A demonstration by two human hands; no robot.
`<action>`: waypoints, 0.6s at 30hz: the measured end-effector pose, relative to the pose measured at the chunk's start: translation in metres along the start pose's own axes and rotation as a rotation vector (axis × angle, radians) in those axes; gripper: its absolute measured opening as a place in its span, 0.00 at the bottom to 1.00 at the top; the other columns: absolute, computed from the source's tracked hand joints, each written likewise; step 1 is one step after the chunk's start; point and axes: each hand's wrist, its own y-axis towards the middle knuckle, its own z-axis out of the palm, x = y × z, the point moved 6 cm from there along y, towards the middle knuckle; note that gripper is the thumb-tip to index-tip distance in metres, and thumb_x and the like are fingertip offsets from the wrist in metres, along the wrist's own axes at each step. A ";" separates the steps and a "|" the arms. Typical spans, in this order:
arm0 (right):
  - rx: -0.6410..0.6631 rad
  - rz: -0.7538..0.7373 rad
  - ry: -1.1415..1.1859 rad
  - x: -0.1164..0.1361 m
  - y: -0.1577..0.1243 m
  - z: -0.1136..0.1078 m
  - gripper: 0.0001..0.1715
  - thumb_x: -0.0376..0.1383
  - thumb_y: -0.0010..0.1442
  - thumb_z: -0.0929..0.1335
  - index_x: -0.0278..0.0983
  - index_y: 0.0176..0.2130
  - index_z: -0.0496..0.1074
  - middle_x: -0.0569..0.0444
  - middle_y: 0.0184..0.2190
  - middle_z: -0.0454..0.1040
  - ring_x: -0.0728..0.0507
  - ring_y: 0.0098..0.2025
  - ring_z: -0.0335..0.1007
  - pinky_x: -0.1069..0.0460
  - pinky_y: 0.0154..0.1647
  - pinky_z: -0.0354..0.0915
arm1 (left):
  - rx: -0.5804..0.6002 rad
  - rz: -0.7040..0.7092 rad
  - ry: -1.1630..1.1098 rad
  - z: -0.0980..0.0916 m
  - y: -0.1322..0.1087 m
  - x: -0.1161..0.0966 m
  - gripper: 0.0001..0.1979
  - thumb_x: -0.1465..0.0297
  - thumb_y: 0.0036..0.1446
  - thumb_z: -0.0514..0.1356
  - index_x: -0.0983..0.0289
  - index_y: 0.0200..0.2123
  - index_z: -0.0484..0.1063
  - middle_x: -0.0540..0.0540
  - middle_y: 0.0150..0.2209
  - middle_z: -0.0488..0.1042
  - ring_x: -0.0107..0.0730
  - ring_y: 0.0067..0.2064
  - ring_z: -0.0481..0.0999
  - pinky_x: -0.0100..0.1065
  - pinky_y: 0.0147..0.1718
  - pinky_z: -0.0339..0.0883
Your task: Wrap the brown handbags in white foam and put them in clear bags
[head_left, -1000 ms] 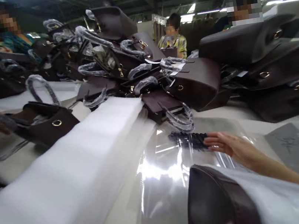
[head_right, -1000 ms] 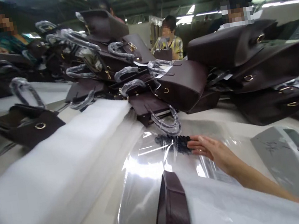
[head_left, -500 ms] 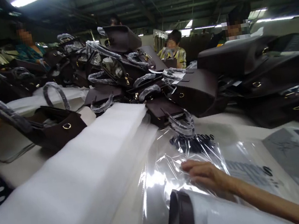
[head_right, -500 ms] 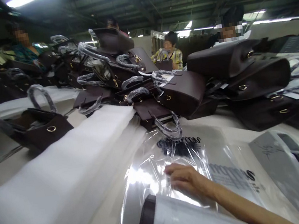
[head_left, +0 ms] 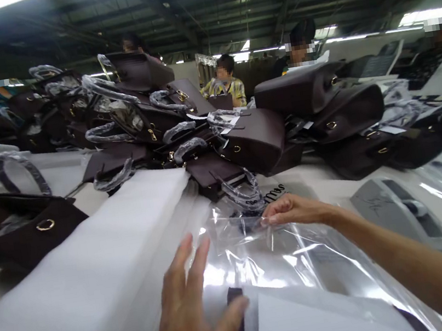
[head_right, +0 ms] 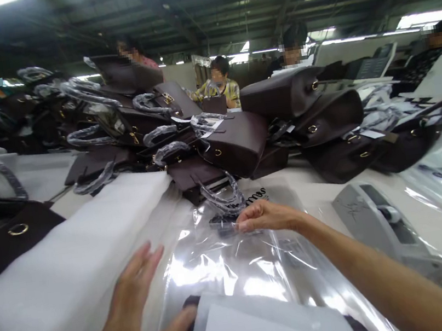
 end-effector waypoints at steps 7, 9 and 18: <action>-0.225 -0.052 -0.427 0.052 -0.042 -0.003 0.23 0.49 0.57 0.64 0.37 0.44 0.71 0.51 0.41 0.73 0.43 0.41 0.70 0.48 0.42 0.66 | 0.280 0.647 0.575 0.059 0.070 -0.045 0.10 0.72 0.58 0.53 0.62 0.28 0.72 0.52 0.29 0.74 0.34 0.38 0.73 0.55 0.55 0.46; -0.403 -0.122 -0.678 0.070 -0.074 0.005 0.30 0.52 0.53 0.67 0.38 0.50 0.66 0.47 0.46 0.70 0.40 0.45 0.68 0.46 0.45 0.66 | 0.299 0.668 0.560 0.061 0.071 -0.047 0.09 0.72 0.58 0.54 0.64 0.26 0.71 0.51 0.27 0.72 0.30 0.32 0.71 0.48 0.53 0.53; -0.574 -0.195 -1.176 0.041 -0.141 0.035 0.10 0.31 0.62 0.59 0.37 0.39 0.68 0.49 0.36 0.72 0.43 0.36 0.69 0.47 0.37 0.66 | 0.242 0.638 0.485 0.050 0.065 -0.049 0.09 0.73 0.52 0.59 0.64 0.22 0.65 0.48 0.24 0.68 0.27 0.26 0.65 0.30 0.30 0.57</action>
